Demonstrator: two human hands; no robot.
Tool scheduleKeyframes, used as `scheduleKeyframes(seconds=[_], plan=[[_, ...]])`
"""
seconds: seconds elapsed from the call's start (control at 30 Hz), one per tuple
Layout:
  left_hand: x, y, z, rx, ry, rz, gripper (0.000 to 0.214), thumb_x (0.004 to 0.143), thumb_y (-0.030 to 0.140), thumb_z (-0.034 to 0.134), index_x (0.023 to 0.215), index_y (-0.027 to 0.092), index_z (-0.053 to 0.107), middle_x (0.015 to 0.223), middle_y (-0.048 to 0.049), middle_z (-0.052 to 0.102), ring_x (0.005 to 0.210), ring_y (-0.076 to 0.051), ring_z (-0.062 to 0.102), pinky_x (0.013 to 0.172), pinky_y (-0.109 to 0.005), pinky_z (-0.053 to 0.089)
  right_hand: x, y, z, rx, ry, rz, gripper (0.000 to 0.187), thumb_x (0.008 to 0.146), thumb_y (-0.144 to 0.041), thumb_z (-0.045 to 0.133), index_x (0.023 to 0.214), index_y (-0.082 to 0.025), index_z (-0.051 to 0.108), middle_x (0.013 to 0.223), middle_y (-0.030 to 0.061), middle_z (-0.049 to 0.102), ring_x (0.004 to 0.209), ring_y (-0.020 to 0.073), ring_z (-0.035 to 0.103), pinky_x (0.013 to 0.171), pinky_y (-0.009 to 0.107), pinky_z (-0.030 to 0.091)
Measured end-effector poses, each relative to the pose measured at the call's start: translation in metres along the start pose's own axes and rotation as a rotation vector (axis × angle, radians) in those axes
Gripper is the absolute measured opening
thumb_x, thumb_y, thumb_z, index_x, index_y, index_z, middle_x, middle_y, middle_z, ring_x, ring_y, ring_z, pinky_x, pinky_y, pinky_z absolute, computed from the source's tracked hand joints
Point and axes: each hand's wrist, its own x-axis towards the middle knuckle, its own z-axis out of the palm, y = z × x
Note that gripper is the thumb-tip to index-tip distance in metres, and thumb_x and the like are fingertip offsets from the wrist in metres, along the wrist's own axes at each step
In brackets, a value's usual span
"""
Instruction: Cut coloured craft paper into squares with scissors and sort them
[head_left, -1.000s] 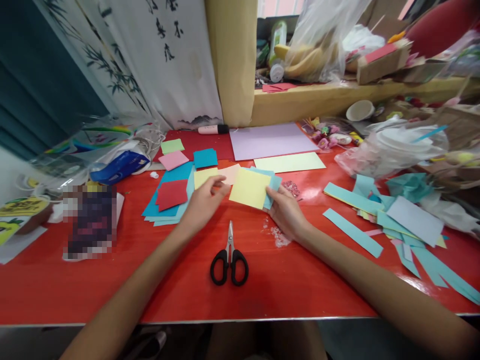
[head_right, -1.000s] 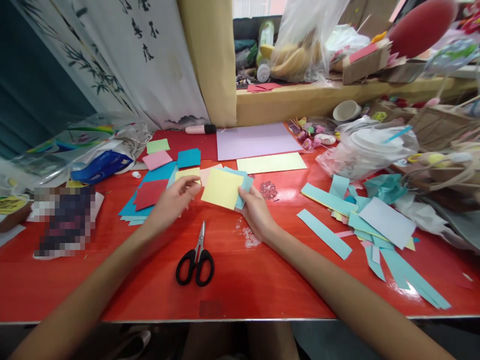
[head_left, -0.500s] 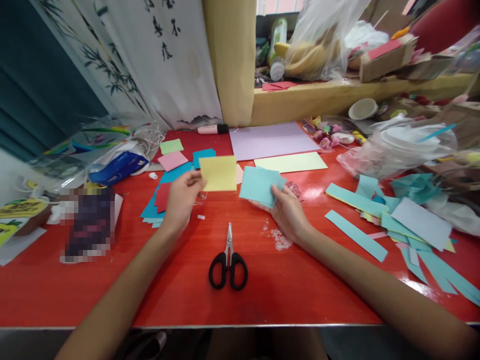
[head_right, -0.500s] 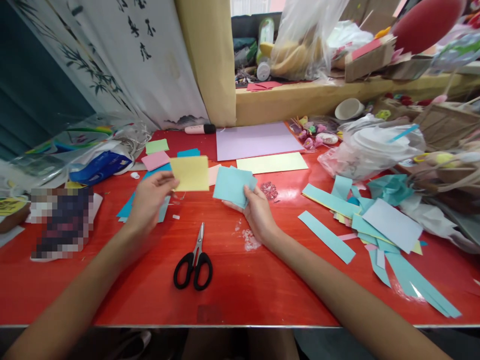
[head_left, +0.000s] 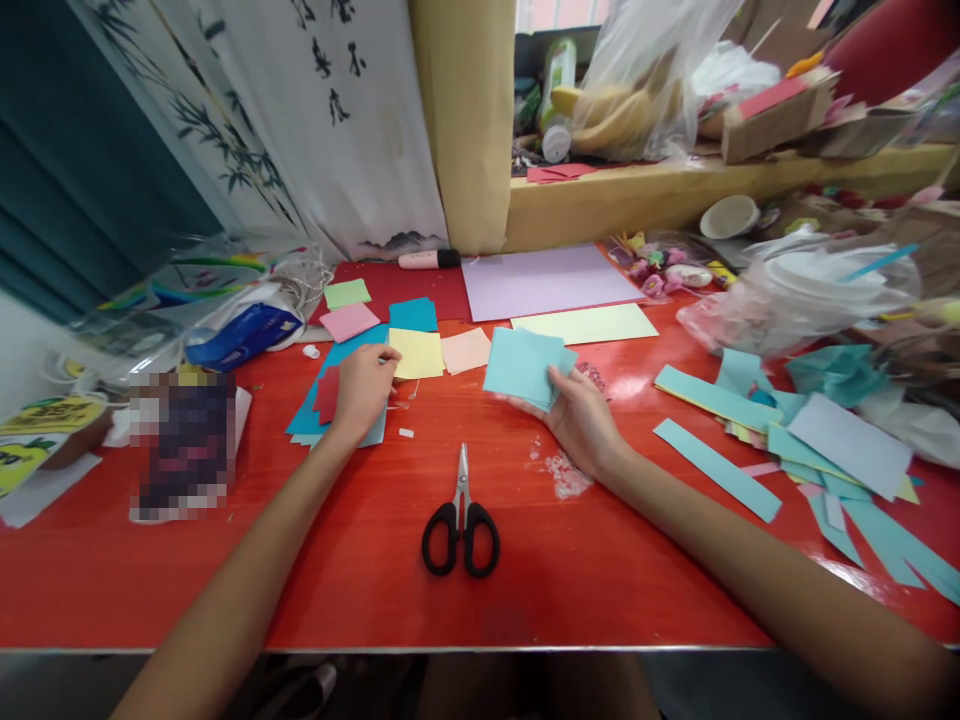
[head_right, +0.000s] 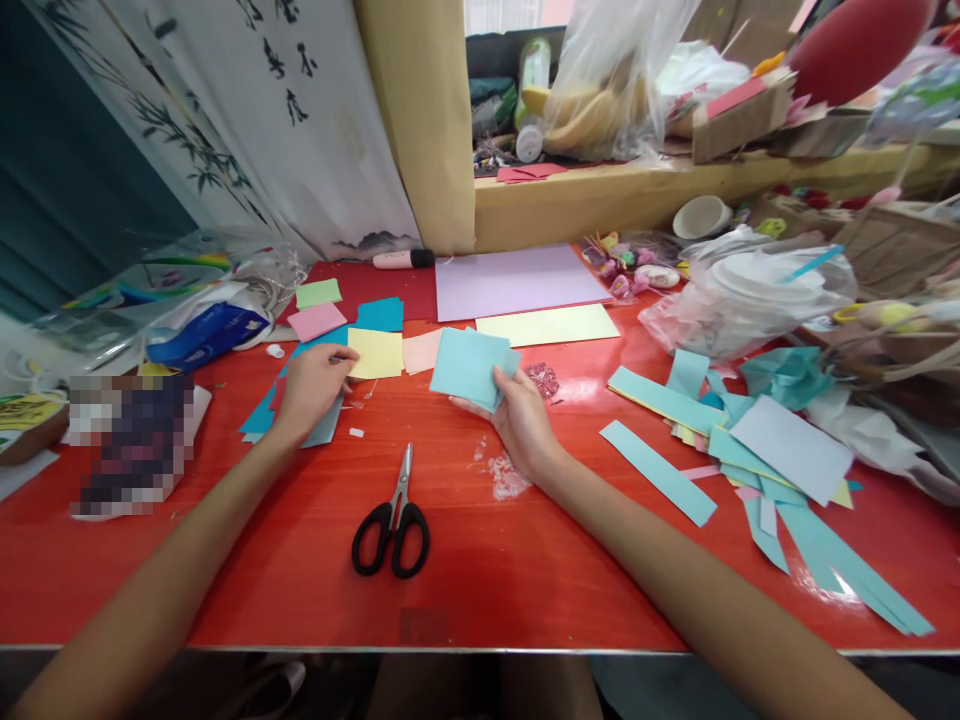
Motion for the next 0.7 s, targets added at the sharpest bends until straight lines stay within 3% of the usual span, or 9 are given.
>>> scheduleKeyframes(seconds=[0.17,0.27,0.33,0.4,0.53,0.6,0.7], plan=[[0.001,-0.001,0.0,0.115,-0.03,0.073,0.02,0.071,0.013,0.05,0.081,0.019,0.067,0.095,-0.01,0.061,0.088,-0.027,0.059,0.081,-0.038,0.043,0.0,0.0,0.0,-0.025,-0.004,0.017,0.015,0.088,-0.018,0.047,0.096,-0.022,0.059,0.11,0.0013,0.064,0.112,0.0191,0.055,0.085,0.044,0.056],[-0.005,0.006,-0.002,0.219,0.01,0.139,0.026,0.073,0.018,0.054,0.096,0.019,0.065,0.119,-0.0137,0.05,0.104,-0.032,0.053,0.084,-0.042,0.042,-0.003,0.0,0.002,-0.049,-0.016,0.038,0.016,0.089,-0.018,0.047,0.096,-0.023,0.06,0.107,0.0005,0.065,0.11,0.0183,0.057,0.085,0.043,0.056],[-0.013,0.017,-0.003,0.232,0.043,0.203,0.027,0.08,0.027,0.052,0.104,0.019,0.062,0.125,-0.0135,0.045,0.106,-0.031,0.051,0.084,-0.04,0.042,-0.005,0.001,0.004,-0.064,-0.04,0.059,0.016,0.089,-0.019,0.047,0.097,-0.023,0.06,0.107,0.0005,0.066,0.107,0.0178,0.058,0.086,0.043,0.056],[-0.024,0.033,-0.003,0.104,-0.052,0.237,0.03,0.087,0.036,0.045,0.106,0.019,0.06,0.116,-0.0107,0.053,0.096,-0.025,0.055,0.082,-0.036,0.043,-0.007,0.002,0.005,-0.08,-0.075,0.081,0.017,0.089,-0.02,0.047,0.098,-0.023,0.06,0.106,0.0004,0.066,0.105,0.0174,0.059,0.086,0.041,0.056],[-0.049,0.062,0.005,-0.152,-0.378,0.279,0.035,0.092,0.04,0.035,0.103,0.018,0.059,0.093,-0.0051,0.062,0.086,-0.019,0.056,0.077,-0.029,0.043,-0.01,0.007,0.006,-0.139,-0.162,0.126,0.018,0.089,-0.025,0.049,0.104,-0.024,0.059,0.11,0.0013,0.064,0.103,0.0176,0.06,0.085,0.039,0.055],[-0.059,0.07,0.009,-0.198,-0.438,0.299,0.033,0.093,0.037,0.034,0.105,0.017,0.058,0.092,-0.0049,0.062,0.089,-0.019,0.056,0.077,-0.028,0.043,-0.01,0.009,0.005,-0.207,-0.211,0.135,0.022,0.087,-0.027,0.052,0.108,-0.024,0.057,0.114,0.0021,0.062,0.103,0.018,0.06,0.088,0.038,0.053],[-0.066,0.071,0.012,-0.247,-0.412,0.301,0.029,0.093,0.031,0.037,0.11,0.017,0.056,0.092,-0.004,0.063,0.089,-0.018,0.057,0.075,-0.026,0.043,-0.011,0.009,0.002,-0.363,-0.279,0.101,0.031,0.085,-0.03,0.057,0.115,-0.023,0.052,0.117,0.0036,0.06,0.105,0.0189,0.058,0.094,0.037,0.048]])
